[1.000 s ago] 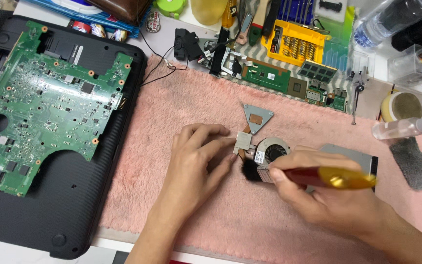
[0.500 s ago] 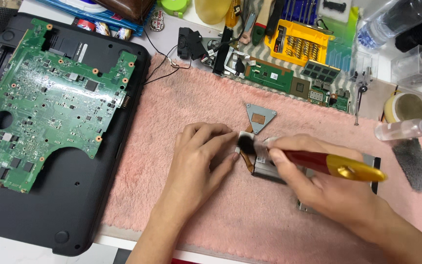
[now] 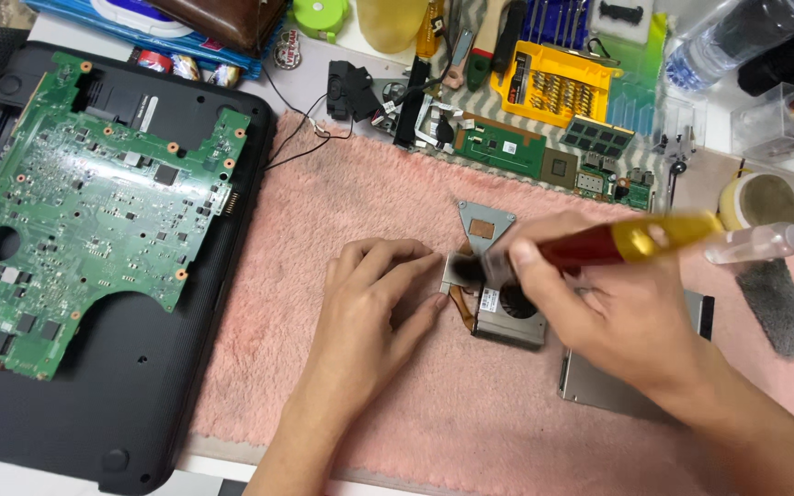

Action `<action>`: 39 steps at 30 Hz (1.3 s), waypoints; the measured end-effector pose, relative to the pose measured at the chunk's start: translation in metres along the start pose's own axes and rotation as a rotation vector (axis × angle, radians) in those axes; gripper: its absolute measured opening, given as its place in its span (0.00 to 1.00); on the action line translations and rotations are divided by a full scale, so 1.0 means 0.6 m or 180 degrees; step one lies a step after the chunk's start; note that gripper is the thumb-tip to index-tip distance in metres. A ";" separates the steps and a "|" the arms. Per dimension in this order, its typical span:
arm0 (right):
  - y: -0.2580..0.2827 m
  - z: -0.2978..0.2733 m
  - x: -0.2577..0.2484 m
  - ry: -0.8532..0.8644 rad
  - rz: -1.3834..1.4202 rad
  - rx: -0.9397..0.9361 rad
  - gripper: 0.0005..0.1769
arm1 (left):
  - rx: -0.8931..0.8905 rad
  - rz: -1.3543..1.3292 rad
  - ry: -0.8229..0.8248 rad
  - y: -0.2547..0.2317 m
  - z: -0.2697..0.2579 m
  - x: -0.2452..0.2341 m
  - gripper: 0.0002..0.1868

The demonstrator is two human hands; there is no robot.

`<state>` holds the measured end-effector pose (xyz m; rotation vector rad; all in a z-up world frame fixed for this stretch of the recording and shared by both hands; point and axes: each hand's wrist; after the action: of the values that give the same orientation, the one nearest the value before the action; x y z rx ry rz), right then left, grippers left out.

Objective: The person brushes a laptop fan and an optical drive, then wipes them both with a pad.

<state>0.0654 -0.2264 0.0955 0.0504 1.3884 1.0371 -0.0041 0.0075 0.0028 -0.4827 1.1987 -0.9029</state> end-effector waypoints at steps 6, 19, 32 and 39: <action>-0.012 0.009 -0.006 0.0288 0.0289 0.0091 0.11 | -0.0011 -0.0010 0.0001 0.000 0.000 0.001 0.19; -0.020 -0.004 0.006 -0.0147 0.0198 0.0108 0.12 | -0.0006 0.0065 0.0007 0.000 0.002 0.003 0.18; -0.047 0.011 0.009 0.0173 0.0495 0.0334 0.14 | -0.0117 0.0146 0.0100 -0.008 0.007 -0.002 0.17; -0.048 0.031 0.010 0.0284 0.0507 0.0040 0.14 | -0.0050 0.0091 0.0057 -0.009 0.010 -0.004 0.15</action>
<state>0.0954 -0.2296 0.0786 0.1270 1.4903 1.1747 -0.0005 0.0054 0.0100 -0.4699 1.2268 -0.8755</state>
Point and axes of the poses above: each hand's wrist, its own z-axis towards the middle knuckle, its own x-axis out of the palm, y = z × x, and after that the axes turned 3 degrees about x, right-handed
